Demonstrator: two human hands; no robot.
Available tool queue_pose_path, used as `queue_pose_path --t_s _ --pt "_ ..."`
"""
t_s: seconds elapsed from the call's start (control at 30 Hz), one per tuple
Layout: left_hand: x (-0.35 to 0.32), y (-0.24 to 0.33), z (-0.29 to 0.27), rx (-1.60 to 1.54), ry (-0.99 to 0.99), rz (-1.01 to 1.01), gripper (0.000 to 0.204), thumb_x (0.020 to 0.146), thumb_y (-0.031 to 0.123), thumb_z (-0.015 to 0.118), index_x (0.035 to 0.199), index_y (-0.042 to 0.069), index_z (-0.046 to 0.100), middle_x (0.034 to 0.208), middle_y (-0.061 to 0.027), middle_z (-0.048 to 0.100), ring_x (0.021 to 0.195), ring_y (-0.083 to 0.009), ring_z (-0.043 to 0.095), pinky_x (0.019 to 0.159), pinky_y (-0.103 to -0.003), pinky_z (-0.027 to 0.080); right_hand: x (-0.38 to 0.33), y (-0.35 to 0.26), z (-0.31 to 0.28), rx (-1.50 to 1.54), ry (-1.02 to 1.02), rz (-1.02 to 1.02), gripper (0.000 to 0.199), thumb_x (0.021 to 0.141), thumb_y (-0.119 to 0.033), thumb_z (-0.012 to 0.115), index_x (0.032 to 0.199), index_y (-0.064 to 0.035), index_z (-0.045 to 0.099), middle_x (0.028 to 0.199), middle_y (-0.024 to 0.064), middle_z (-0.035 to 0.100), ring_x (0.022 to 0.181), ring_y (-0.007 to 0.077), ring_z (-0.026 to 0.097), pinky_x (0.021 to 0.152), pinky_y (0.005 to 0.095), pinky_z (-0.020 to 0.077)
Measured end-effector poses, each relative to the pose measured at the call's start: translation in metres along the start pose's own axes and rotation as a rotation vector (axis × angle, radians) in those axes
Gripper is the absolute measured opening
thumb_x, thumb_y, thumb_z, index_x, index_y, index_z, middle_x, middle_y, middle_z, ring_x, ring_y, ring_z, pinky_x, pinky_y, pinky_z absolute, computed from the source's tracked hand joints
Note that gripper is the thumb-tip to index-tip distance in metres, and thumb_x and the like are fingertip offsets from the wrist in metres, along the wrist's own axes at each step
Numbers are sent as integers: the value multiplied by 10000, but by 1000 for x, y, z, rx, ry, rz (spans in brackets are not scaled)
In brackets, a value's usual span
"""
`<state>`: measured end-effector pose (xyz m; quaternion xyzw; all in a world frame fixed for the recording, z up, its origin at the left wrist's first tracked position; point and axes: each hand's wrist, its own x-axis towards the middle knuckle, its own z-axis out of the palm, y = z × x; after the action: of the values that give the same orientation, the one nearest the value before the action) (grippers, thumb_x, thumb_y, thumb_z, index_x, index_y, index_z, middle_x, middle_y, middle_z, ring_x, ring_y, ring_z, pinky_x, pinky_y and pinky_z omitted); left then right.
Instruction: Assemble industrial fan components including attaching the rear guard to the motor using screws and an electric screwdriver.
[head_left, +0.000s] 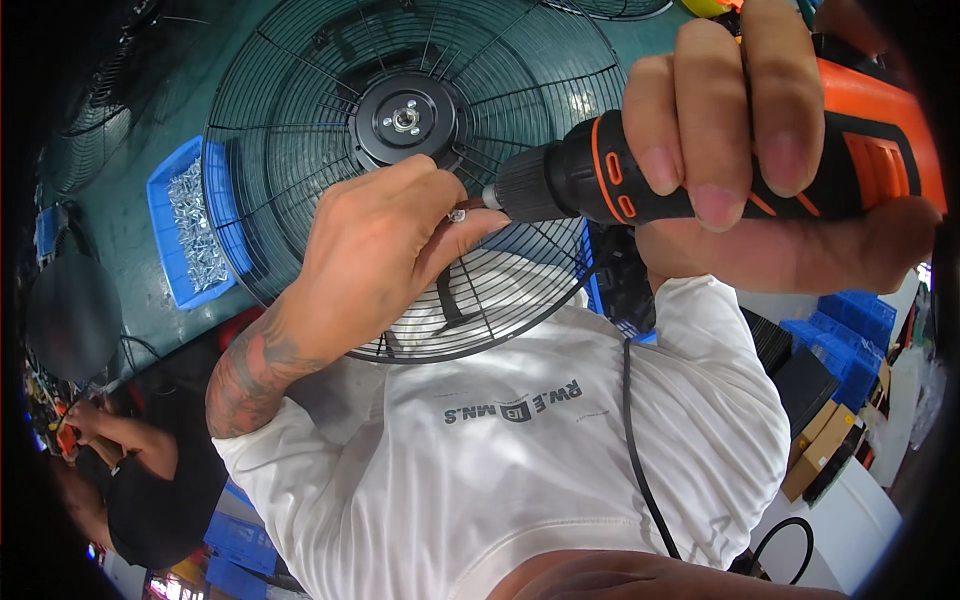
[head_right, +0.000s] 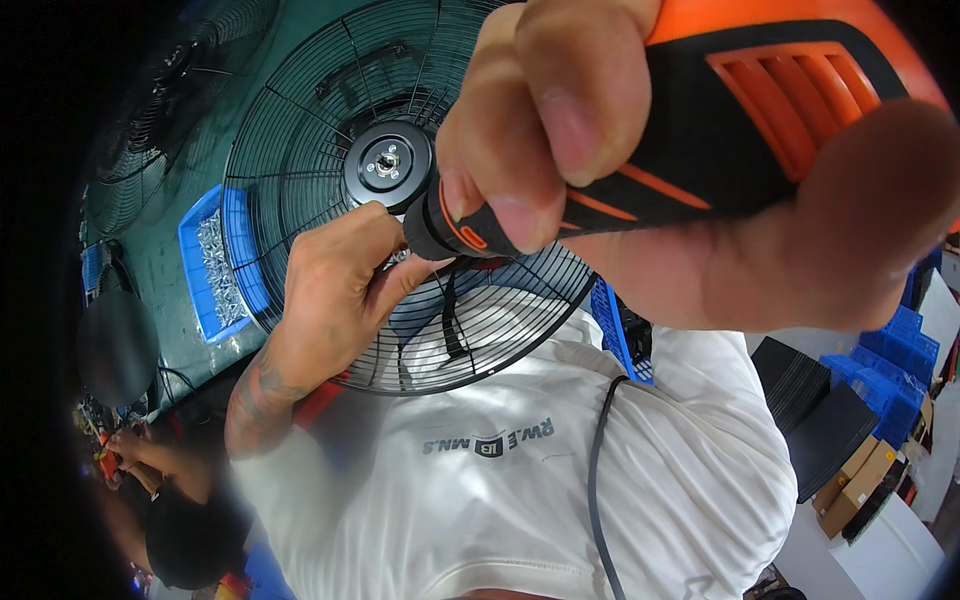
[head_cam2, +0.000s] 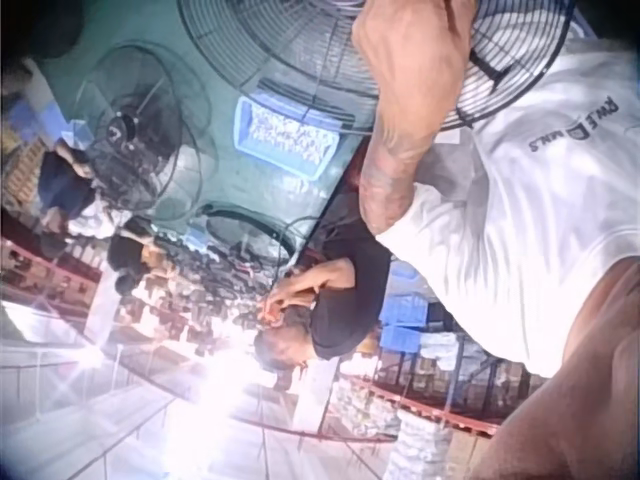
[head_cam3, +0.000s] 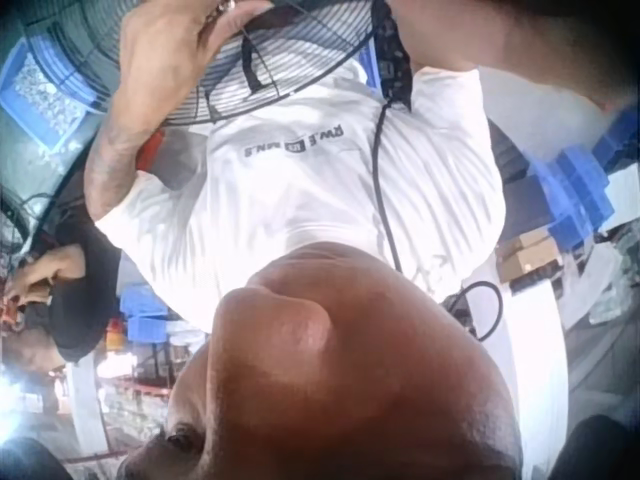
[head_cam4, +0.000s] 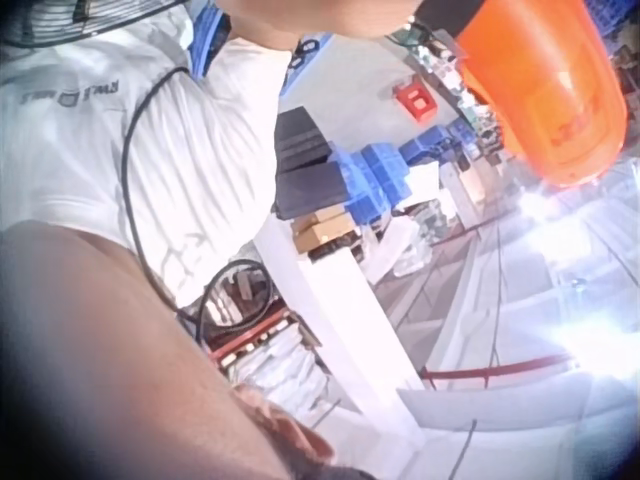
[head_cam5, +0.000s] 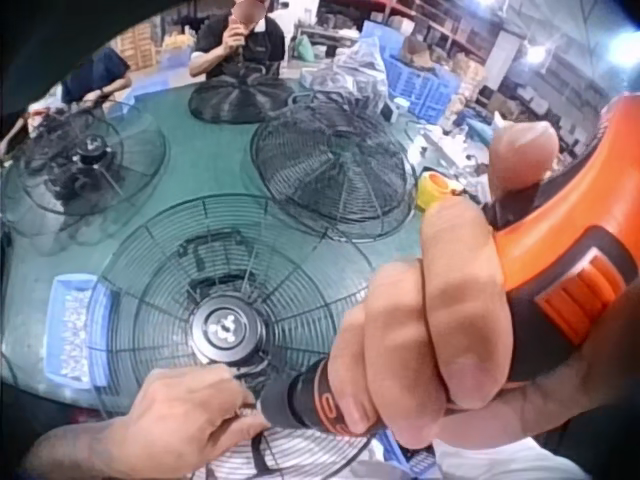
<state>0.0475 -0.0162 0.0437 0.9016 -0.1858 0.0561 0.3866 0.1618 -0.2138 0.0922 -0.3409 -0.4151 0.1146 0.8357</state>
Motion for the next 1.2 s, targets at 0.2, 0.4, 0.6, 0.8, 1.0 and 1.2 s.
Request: queue_pose_path --t_s 0.2,0.4,0.6,0.8,1.0,1.2 --pt "1 -11 4 3 19 -24 283 824 245 845 802 23 670 678 -84 556 553 -282 575 503 -389 456 1 7 11 -57 106 21 387 1028 -374 592 1211 -41 521 819 33 552 662 156 580 667 352 492" --pt "2 -14 0 117 68 31 306 783 272 867 793 38 669 712 -79 570 582 -278 596 514 -394 465 15 11 3 -122 200 28 334 1051 -341 559 1194 -40 540 769 19 542 604 151 569 583 323 476" --pt "6 -12 -17 83 148 -56 341 786 199 860 1033 21 706 728 -57 528 617 -207 517 558 -333 422 31 28 4 -219 300 18 290 1074 -308 526 1176 -38 560 720 6 533 545 146 559 499 294 461" --pt "-27 -48 -74 -1131 167 -782 468 929 102 525 1353 -95 544 826 29 428 624 -39 386 478 -188 318 60 50 -35 -233 286 -77 258 1015 -145 643 1219 -23 542 757 8 591 560 124 604 498 277 506" --pt "-76 -78 -82 -1087 587 -833 409 1052 192 497 1353 -82 537 797 31 400 600 -33 346 452 -175 292 60 74 -48 -550 246 194 305 892 -309 776 1029 -74 637 734 37 669 668 138 683 596 301 552" --pt "-75 -84 -77 -773 992 -932 312 1115 289 455 1108 7 590 705 53 342 561 -27 287 436 -195 201 51 70 -58 -599 265 199 284 865 -266 799 979 -76 622 734 10 650 667 111 648 606 288 528"
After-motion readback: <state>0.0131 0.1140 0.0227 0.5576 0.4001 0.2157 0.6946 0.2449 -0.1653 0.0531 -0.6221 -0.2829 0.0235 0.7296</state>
